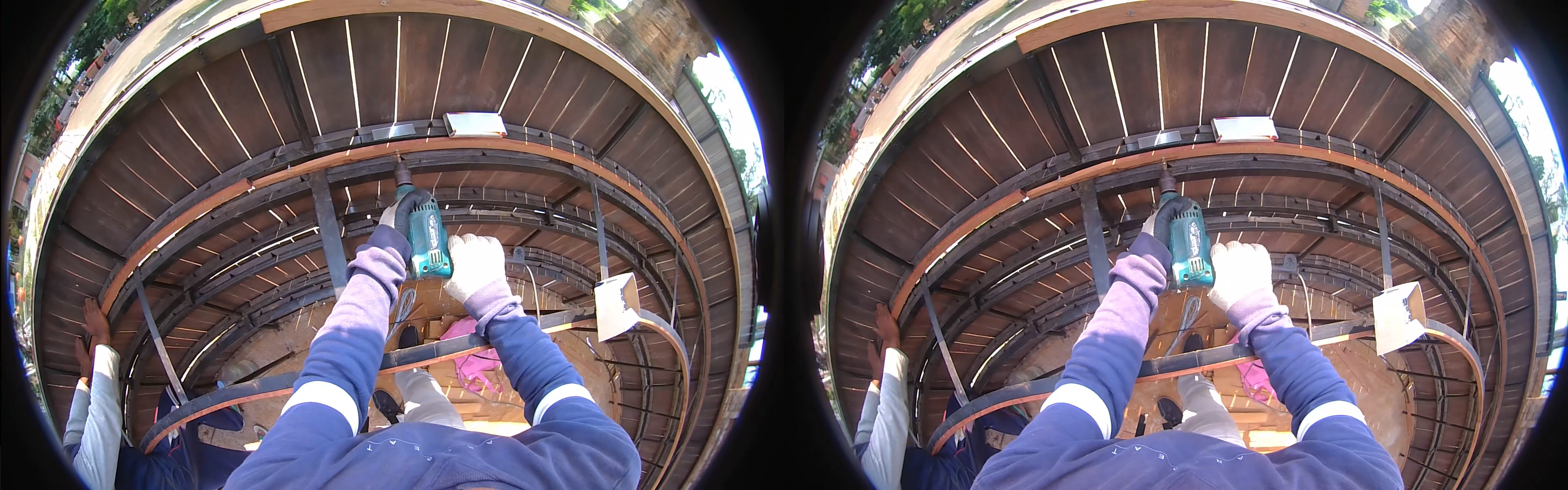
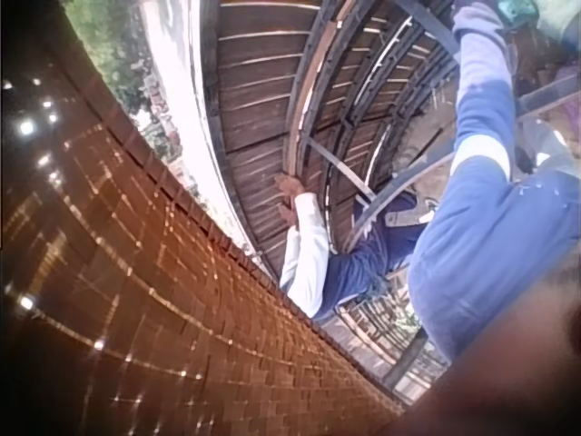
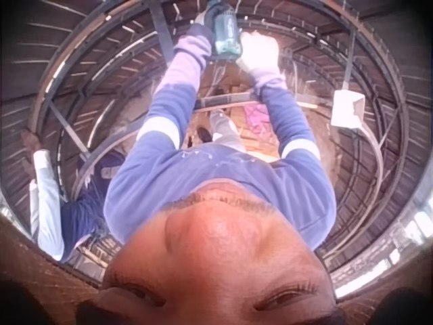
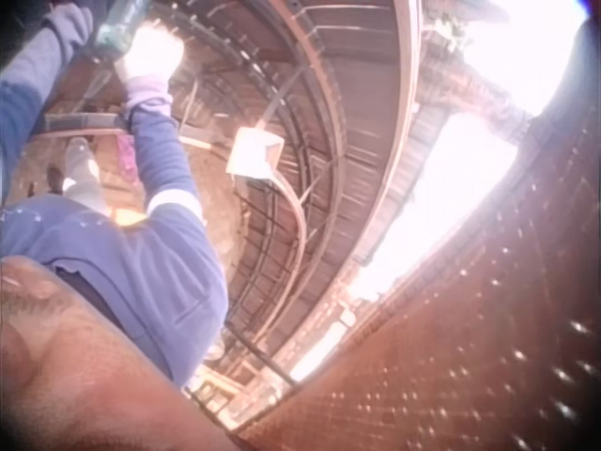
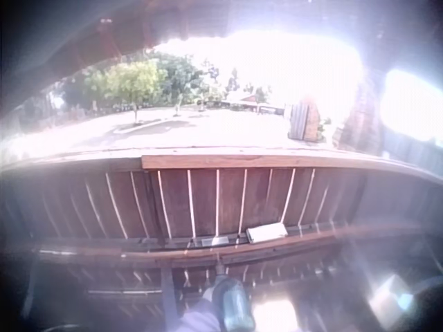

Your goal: The person uses a drill to attach wooden slats to a curved metal frame. They take screws from a small box and drive them into the wood while another person supports the structure.

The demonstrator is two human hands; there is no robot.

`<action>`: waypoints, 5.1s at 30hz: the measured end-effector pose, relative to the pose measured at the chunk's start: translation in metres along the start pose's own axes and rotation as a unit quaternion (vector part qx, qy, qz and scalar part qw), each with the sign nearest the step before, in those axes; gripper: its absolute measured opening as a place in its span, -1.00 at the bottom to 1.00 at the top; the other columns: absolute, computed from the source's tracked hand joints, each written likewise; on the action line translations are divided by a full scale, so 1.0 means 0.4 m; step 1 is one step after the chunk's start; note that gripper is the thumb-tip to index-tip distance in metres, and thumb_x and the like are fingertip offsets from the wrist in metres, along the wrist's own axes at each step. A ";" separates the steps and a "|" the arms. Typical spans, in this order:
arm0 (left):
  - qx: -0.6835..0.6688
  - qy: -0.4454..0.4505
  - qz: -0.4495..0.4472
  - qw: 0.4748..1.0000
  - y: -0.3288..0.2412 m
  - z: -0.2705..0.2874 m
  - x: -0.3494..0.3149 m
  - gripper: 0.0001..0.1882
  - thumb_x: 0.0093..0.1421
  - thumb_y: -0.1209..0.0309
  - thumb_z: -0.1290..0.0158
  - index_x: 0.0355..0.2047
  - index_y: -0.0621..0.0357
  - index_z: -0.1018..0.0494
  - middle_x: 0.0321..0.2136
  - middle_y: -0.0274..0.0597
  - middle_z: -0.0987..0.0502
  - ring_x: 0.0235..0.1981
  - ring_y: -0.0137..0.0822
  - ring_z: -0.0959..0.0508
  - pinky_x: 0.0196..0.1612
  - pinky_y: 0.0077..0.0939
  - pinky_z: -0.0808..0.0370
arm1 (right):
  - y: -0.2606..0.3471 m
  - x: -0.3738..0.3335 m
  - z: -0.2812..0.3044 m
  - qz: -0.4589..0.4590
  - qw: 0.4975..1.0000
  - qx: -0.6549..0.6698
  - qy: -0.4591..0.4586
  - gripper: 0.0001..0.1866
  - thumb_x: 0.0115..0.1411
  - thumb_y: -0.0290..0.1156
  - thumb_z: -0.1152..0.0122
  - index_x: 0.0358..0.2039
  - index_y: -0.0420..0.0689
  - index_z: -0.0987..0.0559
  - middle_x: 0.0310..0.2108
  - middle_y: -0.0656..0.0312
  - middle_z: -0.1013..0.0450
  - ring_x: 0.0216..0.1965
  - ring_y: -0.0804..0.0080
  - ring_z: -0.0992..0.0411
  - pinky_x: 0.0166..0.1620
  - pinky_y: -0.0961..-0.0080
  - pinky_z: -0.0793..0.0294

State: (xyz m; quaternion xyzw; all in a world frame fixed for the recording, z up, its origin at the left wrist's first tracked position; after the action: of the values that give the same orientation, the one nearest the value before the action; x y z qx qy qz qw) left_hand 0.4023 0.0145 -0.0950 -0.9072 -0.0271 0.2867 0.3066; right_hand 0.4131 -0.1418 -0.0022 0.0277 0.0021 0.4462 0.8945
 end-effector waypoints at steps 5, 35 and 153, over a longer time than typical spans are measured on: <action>0.026 -0.031 -0.020 0.999 0.002 0.028 0.031 -0.66 0.26 0.19 -0.19 -0.03 0.07 -0.53 -0.35 -0.10 -0.62 -0.43 -0.11 -0.68 -0.31 -0.07 -0.74 | 0.006 0.004 -0.006 0.020 0.999 0.009 -0.038 -0.62 -0.09 -0.27 -0.39 -0.22 -0.06 -0.56 -0.32 0.12 -0.55 -0.21 0.12 -0.58 -0.01 0.14 -0.44; -0.050 0.043 0.006 0.998 -0.016 0.000 0.027 -0.57 0.25 0.14 -0.21 -0.07 0.23 -0.49 -0.31 0.17 -0.67 -0.39 0.13 -0.70 -0.22 0.04 -0.73 | 0.005 -0.005 0.023 0.027 0.999 0.012 -0.038 -0.60 0.04 -0.36 -0.29 -0.06 -0.12 -0.55 -0.23 0.14 -0.54 -0.26 0.20 -0.59 -0.16 0.23 -0.42; -0.094 -0.105 -0.110 0.984 0.111 0.213 -0.707 -0.67 0.26 0.22 -0.31 -0.10 0.12 -0.52 -0.37 -0.21 -0.64 -0.43 -0.30 -0.67 -0.33 -0.32 -0.69 | -1.017 -0.570 0.219 -0.278 0.953 -0.017 0.120 -0.87 0.03 -0.48 -0.32 -0.39 -0.23 -0.71 -0.40 -0.07 -0.65 -0.33 0.08 -0.65 -0.16 0.21 -0.61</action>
State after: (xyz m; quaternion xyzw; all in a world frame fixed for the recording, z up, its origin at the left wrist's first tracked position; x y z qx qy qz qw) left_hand 0.1150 -0.0391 -0.0329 -0.8885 -0.1850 0.3408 0.2453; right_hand 0.6031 -0.5722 0.0596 -0.0429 0.1089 0.1804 0.9766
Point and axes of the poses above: each hand's wrist, its own x-axis towards the middle knuckle, its own z-axis out of the back of the hand, y = z × x, the point moved 6 cm from there along x, towards the middle knuckle
